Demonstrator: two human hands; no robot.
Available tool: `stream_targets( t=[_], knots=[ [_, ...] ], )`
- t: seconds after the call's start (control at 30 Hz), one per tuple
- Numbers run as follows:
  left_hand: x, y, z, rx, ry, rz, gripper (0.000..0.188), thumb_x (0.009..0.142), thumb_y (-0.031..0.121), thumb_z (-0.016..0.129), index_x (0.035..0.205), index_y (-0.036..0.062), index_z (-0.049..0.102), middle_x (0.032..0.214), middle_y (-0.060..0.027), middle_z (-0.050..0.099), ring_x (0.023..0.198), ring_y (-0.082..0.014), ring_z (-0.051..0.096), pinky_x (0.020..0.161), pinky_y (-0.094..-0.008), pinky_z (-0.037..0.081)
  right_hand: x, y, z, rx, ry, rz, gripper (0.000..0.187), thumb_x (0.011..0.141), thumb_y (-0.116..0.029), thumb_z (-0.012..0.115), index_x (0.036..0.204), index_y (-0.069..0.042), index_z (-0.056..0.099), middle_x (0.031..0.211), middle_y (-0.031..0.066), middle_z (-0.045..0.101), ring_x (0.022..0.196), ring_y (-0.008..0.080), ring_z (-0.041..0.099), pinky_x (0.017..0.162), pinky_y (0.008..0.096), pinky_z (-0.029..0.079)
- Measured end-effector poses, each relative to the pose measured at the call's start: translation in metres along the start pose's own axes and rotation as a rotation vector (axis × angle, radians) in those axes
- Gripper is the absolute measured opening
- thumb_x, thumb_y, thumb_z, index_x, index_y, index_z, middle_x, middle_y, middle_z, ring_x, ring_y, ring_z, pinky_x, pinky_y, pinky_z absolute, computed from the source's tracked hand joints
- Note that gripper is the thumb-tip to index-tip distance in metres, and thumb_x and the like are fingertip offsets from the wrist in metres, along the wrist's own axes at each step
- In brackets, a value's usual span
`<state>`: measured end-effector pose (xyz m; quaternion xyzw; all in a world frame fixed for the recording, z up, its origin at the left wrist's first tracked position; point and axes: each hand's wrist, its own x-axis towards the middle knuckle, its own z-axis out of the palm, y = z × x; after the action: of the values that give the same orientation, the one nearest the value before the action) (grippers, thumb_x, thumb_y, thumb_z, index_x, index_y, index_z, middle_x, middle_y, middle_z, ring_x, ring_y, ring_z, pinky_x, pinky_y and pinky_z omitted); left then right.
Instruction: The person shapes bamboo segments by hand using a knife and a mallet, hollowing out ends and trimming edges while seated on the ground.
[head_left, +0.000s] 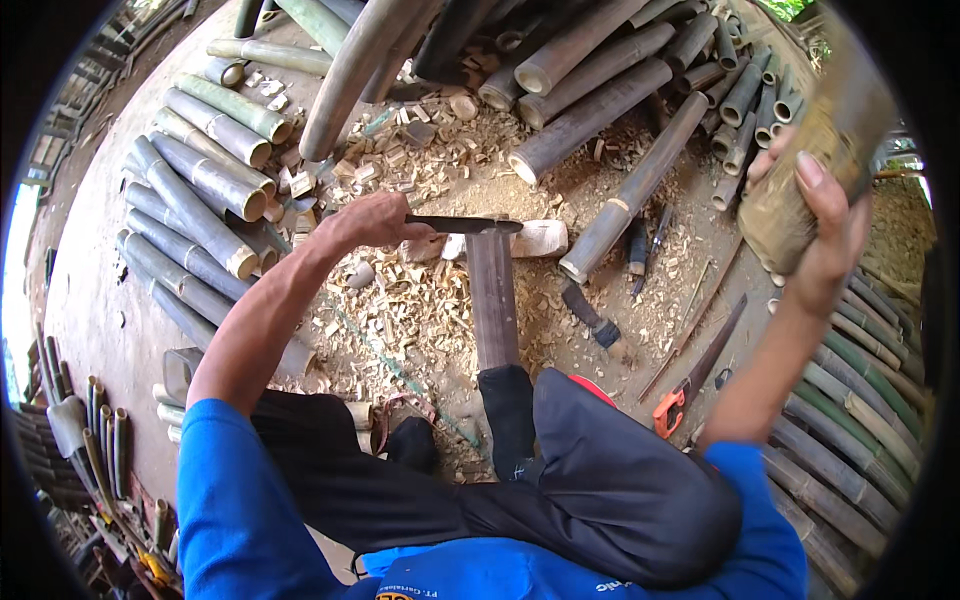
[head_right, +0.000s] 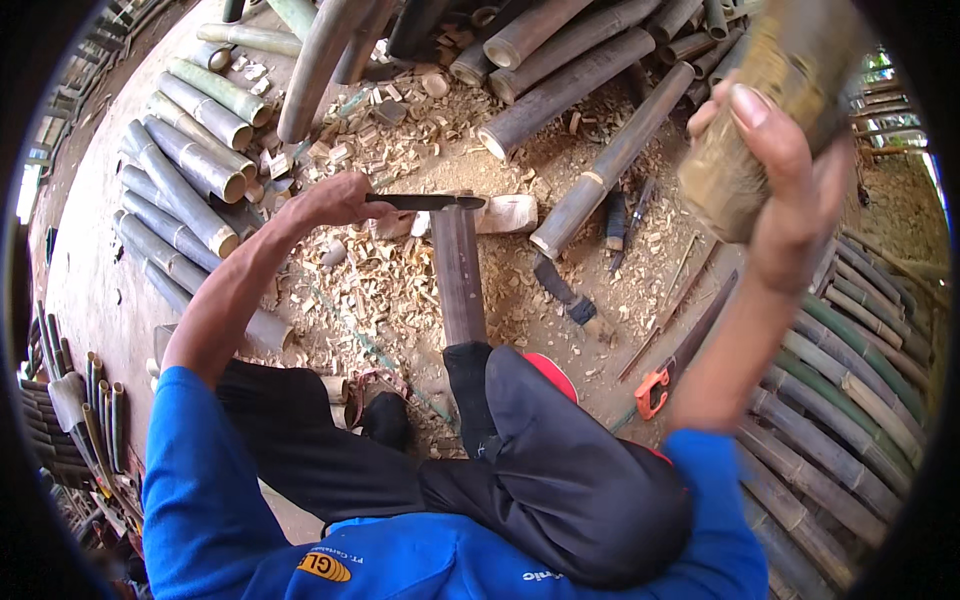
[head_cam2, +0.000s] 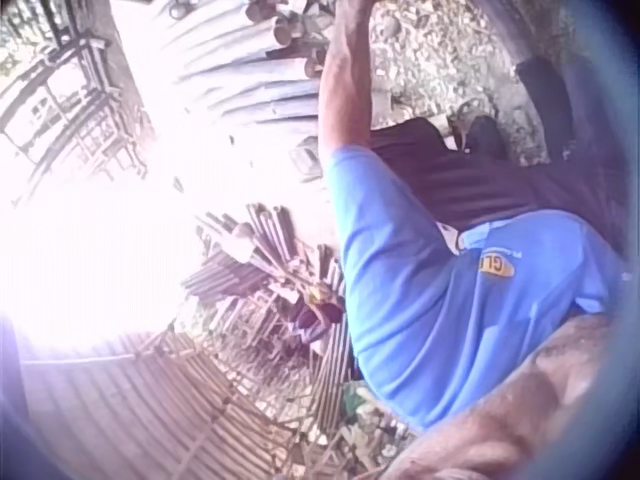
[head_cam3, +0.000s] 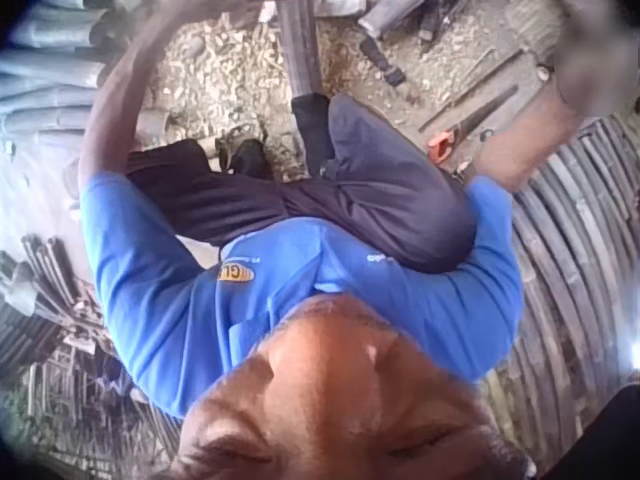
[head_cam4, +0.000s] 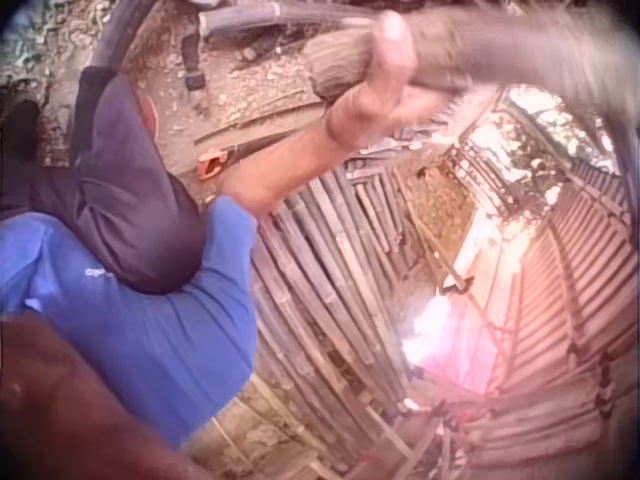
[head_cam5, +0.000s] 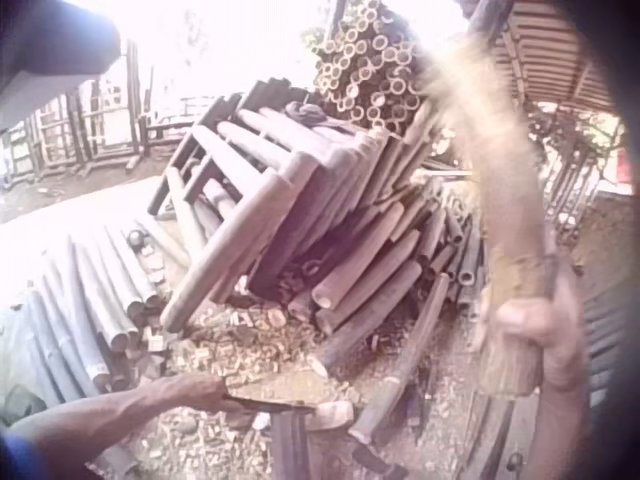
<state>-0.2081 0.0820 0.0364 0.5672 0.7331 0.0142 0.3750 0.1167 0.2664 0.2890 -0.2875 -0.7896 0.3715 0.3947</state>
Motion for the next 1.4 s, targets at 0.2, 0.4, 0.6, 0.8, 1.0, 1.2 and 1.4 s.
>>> stream_targets(
  t=[0.2, 0.4, 0.6, 0.8, 1.0, 1.2, 1.4],
  knots=[
    [0.011, 0.000, -0.001, 0.078, -0.043, 0.002, 0.050, 0.093, 0.054, 0.066, 0.079, 0.0068, 0.075, 0.066, -0.0051, 0.068, 0.057, -0.0162, 0.063, 0.052, -0.0353, 0.050, -0.018, 0.041, 0.039, -0.001, -0.111, 0.068, 0.072, 0.086, -0.027, 0.069, 0.141, 0.009, 0.041, 0.113, 0.0174, 0.064, 0.095, 0.0221, 0.067, 0.085, 0.0344, 0.056],
    [-0.001, -0.010, -0.004, -0.038, -0.086, -0.077, 0.057, 0.092, 0.058, 0.065, 0.070, 0.0068, 0.073, 0.063, -0.0065, 0.066, 0.057, -0.0160, 0.062, 0.056, -0.0380, 0.050, -0.006, -0.018, 0.007, 0.266, -0.340, 0.302, 0.054, 0.084, -0.016, 0.067, 0.128, 0.008, 0.049, 0.094, 0.0151, 0.066, 0.069, 0.0180, 0.066, 0.064, 0.0303, 0.059],
    [0.014, 0.001, 0.001, -0.041, -0.101, 0.007, 0.061, 0.090, 0.064, 0.064, 0.070, 0.0072, 0.074, 0.060, -0.0057, 0.064, 0.057, -0.0171, 0.062, 0.056, -0.0386, 0.049, -0.132, 0.108, 0.101, -0.179, -0.416, 0.180, 0.075, 0.083, -0.018, 0.067, 0.145, 0.006, 0.032, 0.127, 0.0224, 0.055, 0.099, 0.0224, 0.065, 0.082, 0.0364, 0.055],
    [0.008, -0.021, -0.009, -0.190, -0.396, -0.102, 0.056, 0.086, 0.065, 0.068, 0.080, 0.0097, 0.075, 0.067, -0.0012, 0.066, 0.055, -0.0119, 0.057, 0.050, -0.0344, 0.045, -0.049, 0.046, 0.040, 0.439, -0.693, 0.738, 0.098, 0.077, -0.029, 0.077, 0.150, 0.009, 0.023, 0.103, 0.0204, 0.064, 0.082, 0.0265, 0.071, 0.071, 0.0363, 0.062],
    [0.005, 0.003, -0.009, -0.011, -0.280, -0.037, 0.051, 0.088, 0.059, 0.068, 0.082, 0.0090, 0.075, 0.071, -0.0019, 0.069, 0.058, -0.0141, 0.059, 0.053, -0.0359, 0.046, -0.065, 0.048, 0.017, 0.881, -0.383, 0.575, 0.086, 0.080, -0.035, 0.072, 0.146, 0.003, 0.032, 0.095, 0.0147, 0.061, 0.074, 0.0238, 0.068, 0.062, 0.0360, 0.060],
    [0.006, 0.038, -0.052, 0.489, -0.066, 0.111, 0.030, 0.096, 0.030, 0.063, 0.073, 0.0109, 0.063, 0.056, 0.0062, 0.043, 0.049, -0.0064, 0.037, 0.042, -0.0255, 0.034, -0.077, 0.075, 0.010, 0.623, -0.324, 0.809, 0.055, 0.082, -0.030, 0.067, 0.119, 0.008, 0.053, 0.097, 0.0148, 0.064, 0.074, 0.0222, 0.068, 0.066, 0.0371, 0.060],
    [-0.055, 0.062, 0.012, 0.343, 0.691, 0.137, 0.022, 0.091, 0.026, 0.069, 0.086, 0.0083, 0.057, 0.072, -0.0028, 0.053, 0.057, -0.0161, 0.049, 0.053, -0.0355, 0.044, -0.101, 0.093, 0.009, 0.539, -0.279, 0.796, 0.046, 0.079, -0.015, 0.069, 0.118, 0.005, 0.054, 0.095, 0.0127, 0.065, 0.078, 0.0201, 0.068, 0.068, 0.0360, 0.059]
  ],
)
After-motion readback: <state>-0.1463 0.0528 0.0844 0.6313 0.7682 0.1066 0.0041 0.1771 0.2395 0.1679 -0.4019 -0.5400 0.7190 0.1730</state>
